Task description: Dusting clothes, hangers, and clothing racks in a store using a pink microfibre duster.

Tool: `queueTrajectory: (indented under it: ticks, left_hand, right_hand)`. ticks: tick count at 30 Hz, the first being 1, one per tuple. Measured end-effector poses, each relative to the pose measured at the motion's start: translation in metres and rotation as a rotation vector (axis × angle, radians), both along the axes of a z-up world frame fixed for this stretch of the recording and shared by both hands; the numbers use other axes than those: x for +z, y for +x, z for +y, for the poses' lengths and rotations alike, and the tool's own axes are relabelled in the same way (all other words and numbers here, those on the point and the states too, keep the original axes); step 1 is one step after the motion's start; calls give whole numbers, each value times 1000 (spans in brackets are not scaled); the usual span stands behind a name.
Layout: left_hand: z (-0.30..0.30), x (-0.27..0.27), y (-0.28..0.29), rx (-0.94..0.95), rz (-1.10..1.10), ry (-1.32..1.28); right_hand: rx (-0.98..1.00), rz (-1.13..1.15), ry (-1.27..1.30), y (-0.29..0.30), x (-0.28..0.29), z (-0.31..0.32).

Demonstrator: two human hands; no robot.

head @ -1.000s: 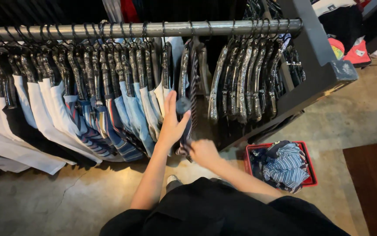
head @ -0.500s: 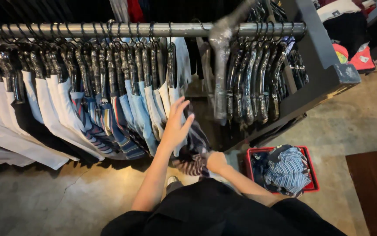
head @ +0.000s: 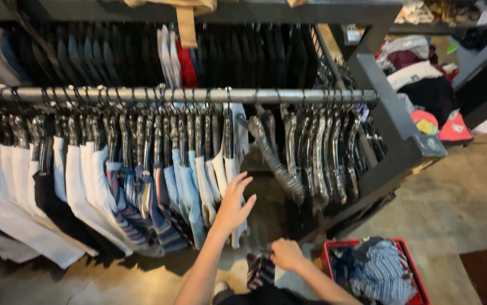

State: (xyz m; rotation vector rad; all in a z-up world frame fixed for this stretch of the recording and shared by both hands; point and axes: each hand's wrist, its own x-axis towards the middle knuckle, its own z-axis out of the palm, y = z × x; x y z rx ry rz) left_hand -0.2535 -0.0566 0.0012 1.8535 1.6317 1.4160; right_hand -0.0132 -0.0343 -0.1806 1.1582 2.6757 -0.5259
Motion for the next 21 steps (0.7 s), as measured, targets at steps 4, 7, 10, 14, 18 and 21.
queueTrajectory:
  ticks: [4, 7, 10, 14, 18, 21]
  left_hand:
    - [3, -6, -1, -2, 12, 5]
    - [1, -3, 2, -3, 4, 37]
    - [-9, 4, 8, -21, -33, -35]
    - [-18, -19, 18, -317, -103, -86]
    - [-24, -62, 39, -844, -14, -386]
    - [-11, -67, 75, -872, 80, -412]
  right_hand:
    - [53, 48, 2, -5, 30, -9]
    - [79, 61, -64, -7, 66, -14]
    - [29, 123, -140, -7, 105, -17]
    - [129, 254, -58, 3, 159, -17]
    - [73, 412, 62, 27, 207, -22]
    - [-82, 564, 134, 60, 238, -38]
